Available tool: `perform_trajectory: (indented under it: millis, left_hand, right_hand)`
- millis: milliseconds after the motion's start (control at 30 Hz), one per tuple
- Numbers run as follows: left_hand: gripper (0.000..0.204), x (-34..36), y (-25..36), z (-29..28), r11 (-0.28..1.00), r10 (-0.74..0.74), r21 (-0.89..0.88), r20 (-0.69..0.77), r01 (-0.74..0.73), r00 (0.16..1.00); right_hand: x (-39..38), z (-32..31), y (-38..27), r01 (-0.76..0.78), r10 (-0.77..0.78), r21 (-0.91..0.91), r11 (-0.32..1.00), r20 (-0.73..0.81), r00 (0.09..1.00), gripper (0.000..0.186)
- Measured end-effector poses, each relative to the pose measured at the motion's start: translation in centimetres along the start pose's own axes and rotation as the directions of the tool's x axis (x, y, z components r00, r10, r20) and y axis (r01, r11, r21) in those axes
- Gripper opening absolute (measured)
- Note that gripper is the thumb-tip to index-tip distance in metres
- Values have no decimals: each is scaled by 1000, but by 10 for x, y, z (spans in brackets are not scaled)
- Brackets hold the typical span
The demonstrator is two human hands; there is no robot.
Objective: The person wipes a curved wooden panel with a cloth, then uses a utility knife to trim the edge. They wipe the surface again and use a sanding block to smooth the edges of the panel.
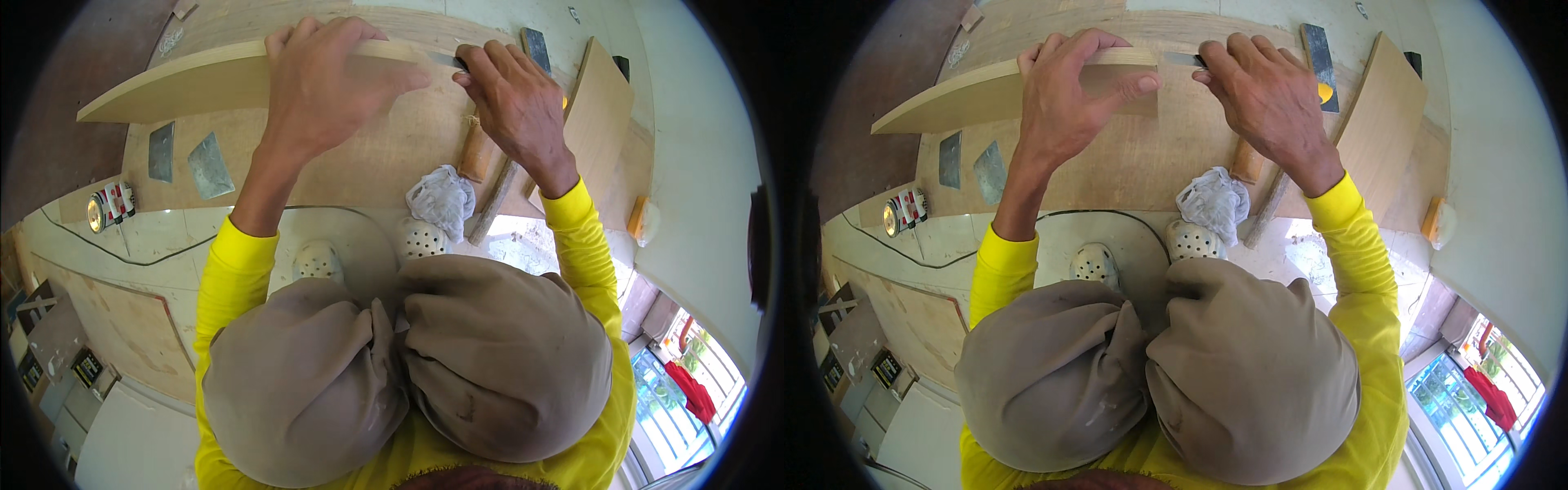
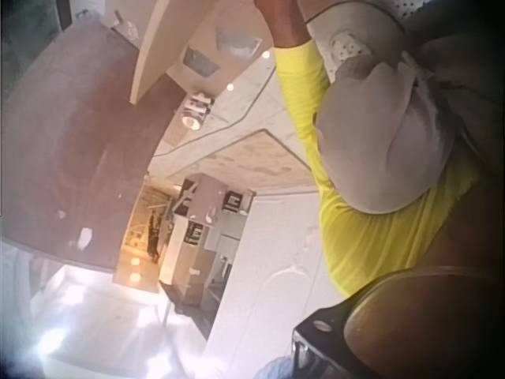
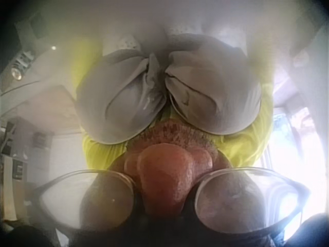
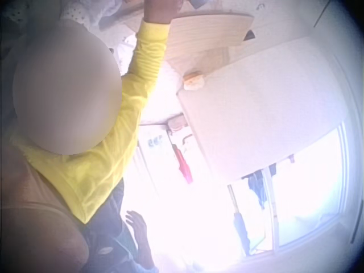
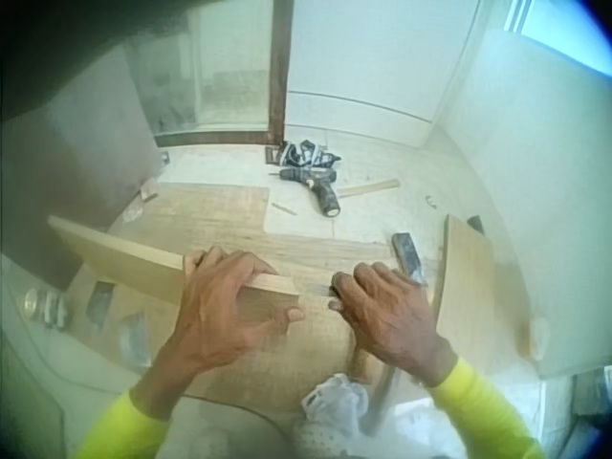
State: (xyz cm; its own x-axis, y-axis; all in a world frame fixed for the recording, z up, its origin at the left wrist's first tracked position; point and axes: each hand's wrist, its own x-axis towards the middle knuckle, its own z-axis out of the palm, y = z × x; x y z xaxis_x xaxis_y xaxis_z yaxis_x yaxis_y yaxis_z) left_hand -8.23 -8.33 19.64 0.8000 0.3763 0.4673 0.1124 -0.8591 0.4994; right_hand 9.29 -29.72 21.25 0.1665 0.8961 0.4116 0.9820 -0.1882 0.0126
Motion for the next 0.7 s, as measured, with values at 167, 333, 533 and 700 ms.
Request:
perform_trajectory:
  millis: [167, 333, 533, 700]
  left_hand:
    - [66, 0, 1, 4, 1000, 10, 27, -20, -9, 1000]
    - [63, 3, -1, 9, 998, 36, 52, -70, -32, 997]
    - [55, 1, -2, 13, 998, 50, 35, -119, -46, 992]
    - [65, -1, -4, 14, 995, -1, 100, -11, 3, 1000]
  right_hand:
    - [4, 2, -8, 54, -51, -79, 995, 43, 998, 27]
    - [7, 11, -6, 75, -72, -137, 988, 22, 997, 27]
    - [6, 15, -7, 81, -75, -171, 982, 44, 996, 25]
    - [7, 18, -4, 108, -102, -222, 969, 39, 994, 24]
